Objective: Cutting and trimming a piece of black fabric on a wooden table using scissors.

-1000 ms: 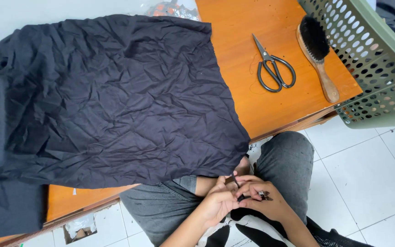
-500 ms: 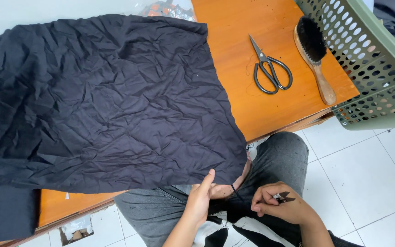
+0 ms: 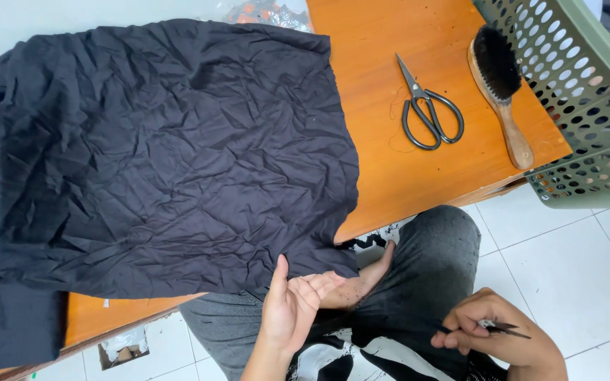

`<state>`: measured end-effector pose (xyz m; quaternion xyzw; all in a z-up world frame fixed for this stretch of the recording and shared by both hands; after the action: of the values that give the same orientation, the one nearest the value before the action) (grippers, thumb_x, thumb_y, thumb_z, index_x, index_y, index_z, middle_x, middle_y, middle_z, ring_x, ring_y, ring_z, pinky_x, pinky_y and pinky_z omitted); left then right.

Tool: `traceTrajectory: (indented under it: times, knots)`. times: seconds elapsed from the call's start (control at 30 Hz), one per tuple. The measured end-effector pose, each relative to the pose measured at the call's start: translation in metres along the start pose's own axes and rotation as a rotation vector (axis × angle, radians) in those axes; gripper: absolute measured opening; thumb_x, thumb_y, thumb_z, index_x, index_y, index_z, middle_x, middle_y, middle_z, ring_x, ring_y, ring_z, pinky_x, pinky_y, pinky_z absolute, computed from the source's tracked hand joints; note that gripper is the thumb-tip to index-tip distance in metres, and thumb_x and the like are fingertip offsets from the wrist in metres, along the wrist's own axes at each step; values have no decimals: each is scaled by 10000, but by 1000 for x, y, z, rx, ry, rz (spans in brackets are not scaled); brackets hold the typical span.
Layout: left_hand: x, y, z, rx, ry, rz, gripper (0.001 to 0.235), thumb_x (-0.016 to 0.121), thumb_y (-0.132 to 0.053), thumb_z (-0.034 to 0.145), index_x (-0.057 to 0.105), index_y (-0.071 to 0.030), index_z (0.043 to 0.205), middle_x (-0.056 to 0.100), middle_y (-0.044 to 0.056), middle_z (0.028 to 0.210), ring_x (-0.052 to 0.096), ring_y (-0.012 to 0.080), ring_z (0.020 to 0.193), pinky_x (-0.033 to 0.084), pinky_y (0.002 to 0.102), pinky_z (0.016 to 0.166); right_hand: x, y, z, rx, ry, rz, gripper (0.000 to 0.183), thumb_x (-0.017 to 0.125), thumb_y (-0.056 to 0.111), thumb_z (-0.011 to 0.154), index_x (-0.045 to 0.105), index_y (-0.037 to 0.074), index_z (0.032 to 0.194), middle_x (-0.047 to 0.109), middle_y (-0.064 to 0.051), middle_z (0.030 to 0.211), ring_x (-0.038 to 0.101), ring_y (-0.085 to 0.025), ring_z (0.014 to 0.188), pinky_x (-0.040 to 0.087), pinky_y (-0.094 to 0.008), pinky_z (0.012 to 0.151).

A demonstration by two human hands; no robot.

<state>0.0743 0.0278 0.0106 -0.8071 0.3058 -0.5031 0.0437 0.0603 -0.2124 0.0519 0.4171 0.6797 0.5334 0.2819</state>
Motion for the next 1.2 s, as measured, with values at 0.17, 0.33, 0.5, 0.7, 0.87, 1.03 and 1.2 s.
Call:
traceTrajectory:
  times: [0.17,0.33,0.5,0.7,0.87,1.03,1.2]
  knots:
    - [12,13,-3,-82,65,23,682,291,-435,840,475,217,915,565,323,855,581,405,873,427,448,885,25,-12,17,155,162,-125,539,786,88,643,261,125,528,797,-108,774,741,-101,750,557,-217,538]
    - [-17,30,-16,-19,-89,163,124,592,-66,758,552,-6,657,618,134,672,621,255,643,488,359,714,17,-37,36,125,-28,-725,340,611,466,688,535,135,675,610,37,718,516,-115,616,408,-240,566]
    - [-29,37,-27,-42,-153,277,178,561,6,763,576,-8,940,623,179,854,580,208,647,489,290,648,66,-27,43,82,329,-477,423,338,504,827,435,111,703,466,15,652,412,-108,577,365,-238,538]
    - [-44,30,-29,87,-260,446,108,589,-28,757,621,-6,857,640,132,685,503,120,482,448,217,521,88,-34,59,257,453,-169,352,300,307,922,403,85,669,381,-4,580,341,-99,530,341,-231,545]
    - [-40,25,-32,110,-287,488,96,580,-16,773,653,25,820,495,53,492,426,100,447,358,204,472,80,-35,67,385,299,-234,410,324,347,875,619,68,817,359,3,546,348,-95,513,322,-214,493]
    - [-40,27,-31,108,-297,517,95,597,-44,773,665,14,806,492,28,497,414,79,453,334,186,474,82,-53,63,438,291,-144,362,318,346,896,495,79,726,380,2,615,324,-96,530,299,-214,479]
    - [-40,30,-30,130,-261,522,83,586,-38,779,649,15,785,478,25,492,399,76,447,319,189,448,81,-69,64,447,225,-50,323,362,306,912,457,79,703,380,1,629,311,-80,530,264,-192,455]
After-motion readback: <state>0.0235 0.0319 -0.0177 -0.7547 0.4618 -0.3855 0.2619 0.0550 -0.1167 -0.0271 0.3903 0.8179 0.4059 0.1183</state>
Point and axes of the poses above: each hand's wrist, its own z-axis towards the middle knuckle, its own x-axis out of the palm, y = z × x, the point moved 6 cm from there along z, towards the middle knuckle
